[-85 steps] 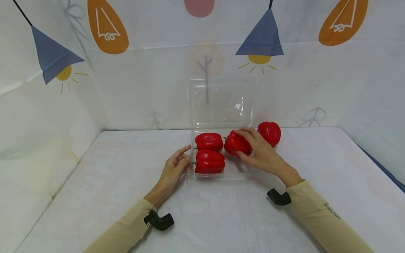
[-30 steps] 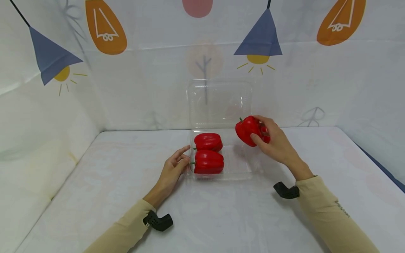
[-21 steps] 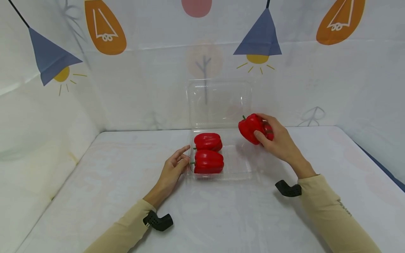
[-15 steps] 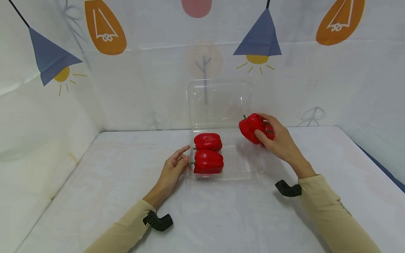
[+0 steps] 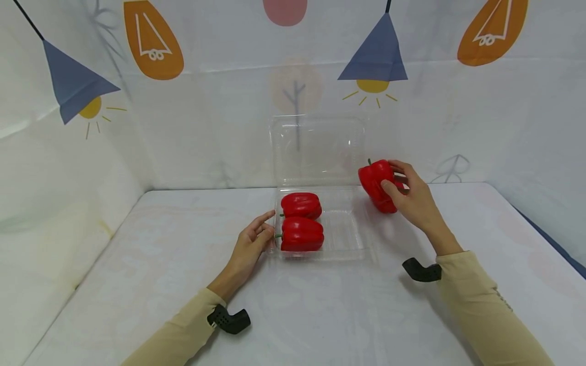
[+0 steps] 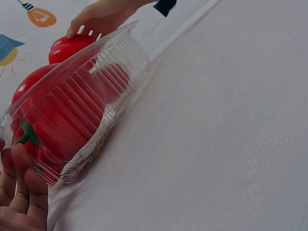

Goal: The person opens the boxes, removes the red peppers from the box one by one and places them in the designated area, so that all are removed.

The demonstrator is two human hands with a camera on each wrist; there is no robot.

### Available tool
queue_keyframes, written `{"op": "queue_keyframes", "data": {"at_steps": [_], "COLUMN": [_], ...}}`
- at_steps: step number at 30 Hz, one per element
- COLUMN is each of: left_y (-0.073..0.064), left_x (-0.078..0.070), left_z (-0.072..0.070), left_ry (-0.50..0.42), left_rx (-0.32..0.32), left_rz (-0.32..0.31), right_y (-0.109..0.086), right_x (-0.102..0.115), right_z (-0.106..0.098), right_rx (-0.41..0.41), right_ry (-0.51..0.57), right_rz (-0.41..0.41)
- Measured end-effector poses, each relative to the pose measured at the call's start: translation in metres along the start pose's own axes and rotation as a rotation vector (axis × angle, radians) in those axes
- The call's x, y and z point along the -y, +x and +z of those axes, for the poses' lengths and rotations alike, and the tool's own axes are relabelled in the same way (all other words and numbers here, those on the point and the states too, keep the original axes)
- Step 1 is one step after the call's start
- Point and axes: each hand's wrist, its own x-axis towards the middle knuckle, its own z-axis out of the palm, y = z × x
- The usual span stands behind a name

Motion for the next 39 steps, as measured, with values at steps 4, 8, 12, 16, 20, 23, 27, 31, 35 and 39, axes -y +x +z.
{"op": "queue_keyframes", "data": {"at_steps": [4, 8, 12, 16, 20, 23, 27, 31, 35, 39], "left_y": [0.0, 0.0, 0.0, -0.001, -0.001, -0.001, -0.001, -0.001, -0.001, -0.001], "left_x": [0.0, 0.0, 0.0, 0.0, 0.0, 0.0, 0.0, 0.0, -0.001, -0.001], "left_z": [0.0, 0.0, -0.001, -0.001, -0.001, -0.001, -0.001, -0.001, -0.001, -0.001], "left_ry": [0.001, 0.002, -0.001, 0.005, 0.01, 0.009, 0.013, 0.015, 0.012, 0.011], "left_rx": [0.002, 0.003, 0.004, 0.004, 0.003, 0.004, 0.006, 0.009, 0.007, 0.004], "left_rz": [-0.005, -0.004, -0.003, -0.006, -0.01, -0.01, -0.011, -0.011, -0.008, -0.009], "right_y": [0.001, 0.001, 0.001, 0.001, 0.001, 0.001, 0.001, 0.002, 0.004, 0.005], "right_x": [-0.003, -0.006, -0.008, -0.011, -0.013, -0.014, -0.018, -0.022, -0.027, -0.03], "right_z": [-0.005, -0.01, -0.014, -0.016, -0.018, -0.021, -0.024, -0.027, -0.028, -0.029], "right_rx": [-0.024, -0.035, -0.044, -0.048, -0.044, -0.045, -0.06, -0.087, -0.122, -0.141], "right_ry": [-0.004, 0.009, 0.037, 0.042, 0.038, 0.038, 0.05, 0.051, 0.035, 0.026], "right_rz": [0.046, 0.099, 0.145, 0.169, 0.186, 0.199, 0.219, 0.233, 0.24, 0.25]}}
